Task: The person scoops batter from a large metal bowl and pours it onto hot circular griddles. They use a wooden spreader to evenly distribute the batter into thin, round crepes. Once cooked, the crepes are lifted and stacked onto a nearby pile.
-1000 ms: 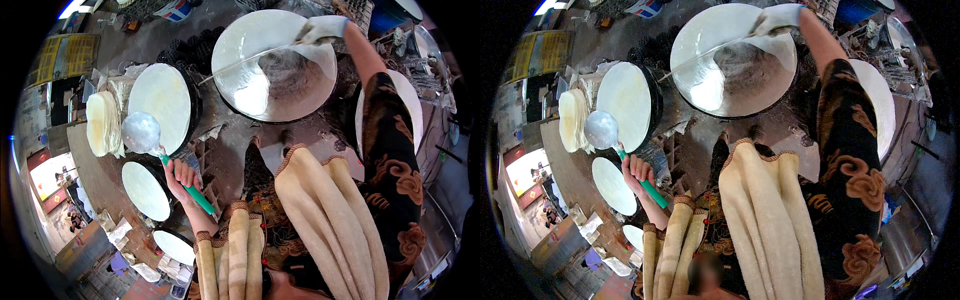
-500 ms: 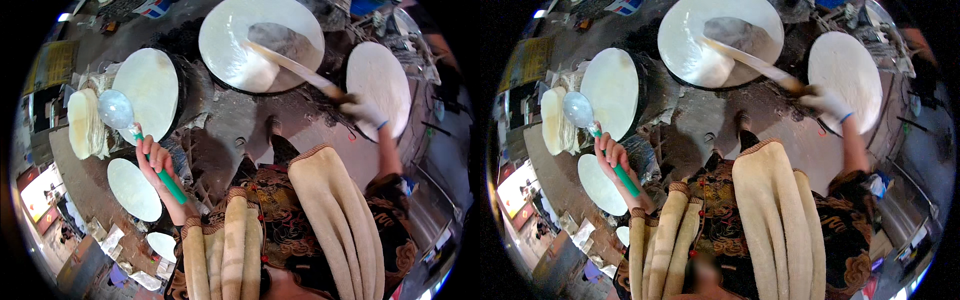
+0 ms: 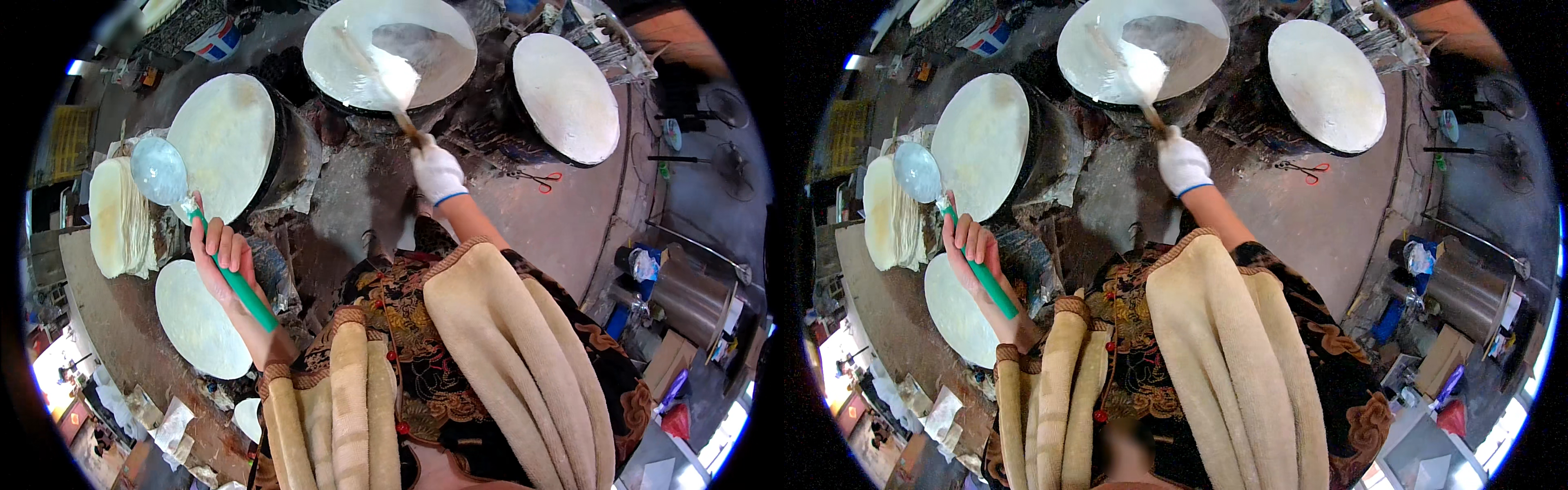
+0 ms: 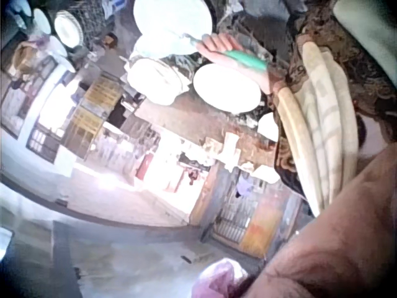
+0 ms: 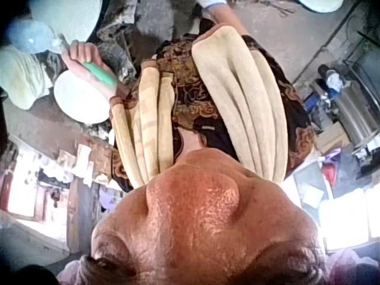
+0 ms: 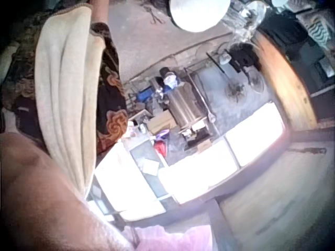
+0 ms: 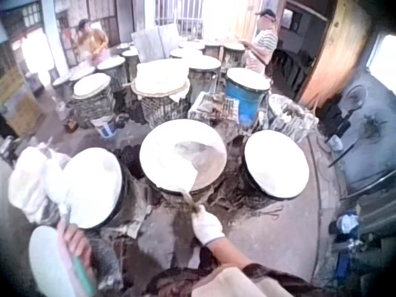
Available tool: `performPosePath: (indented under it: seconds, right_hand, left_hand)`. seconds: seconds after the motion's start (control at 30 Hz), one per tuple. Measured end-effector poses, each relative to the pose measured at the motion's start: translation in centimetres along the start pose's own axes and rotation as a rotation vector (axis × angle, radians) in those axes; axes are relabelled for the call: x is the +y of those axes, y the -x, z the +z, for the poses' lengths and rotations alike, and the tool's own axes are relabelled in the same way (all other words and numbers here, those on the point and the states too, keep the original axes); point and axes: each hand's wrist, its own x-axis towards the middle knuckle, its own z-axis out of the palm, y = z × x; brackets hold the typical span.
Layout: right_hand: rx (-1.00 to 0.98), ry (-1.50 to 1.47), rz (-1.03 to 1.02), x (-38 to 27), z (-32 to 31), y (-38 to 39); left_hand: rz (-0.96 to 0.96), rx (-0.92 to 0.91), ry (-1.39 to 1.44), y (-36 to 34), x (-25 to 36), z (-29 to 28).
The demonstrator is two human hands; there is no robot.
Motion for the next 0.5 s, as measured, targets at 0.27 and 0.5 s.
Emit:
performPosePath:
  seconds: [0.27,0.5]
  right_hand:
    - [0.150,-0.092,0.040,2.4,-4.8,-2.2]
    - [-0.029,-0.066,-0.115,-3.9,-0.2,-1.1]
  left_hand:
    - [0.024,-0.067,-0.047,2.3,1.3,-0.6]
    - [-0.068,-0.031,-0.074,1.0,-0.7,0.5]
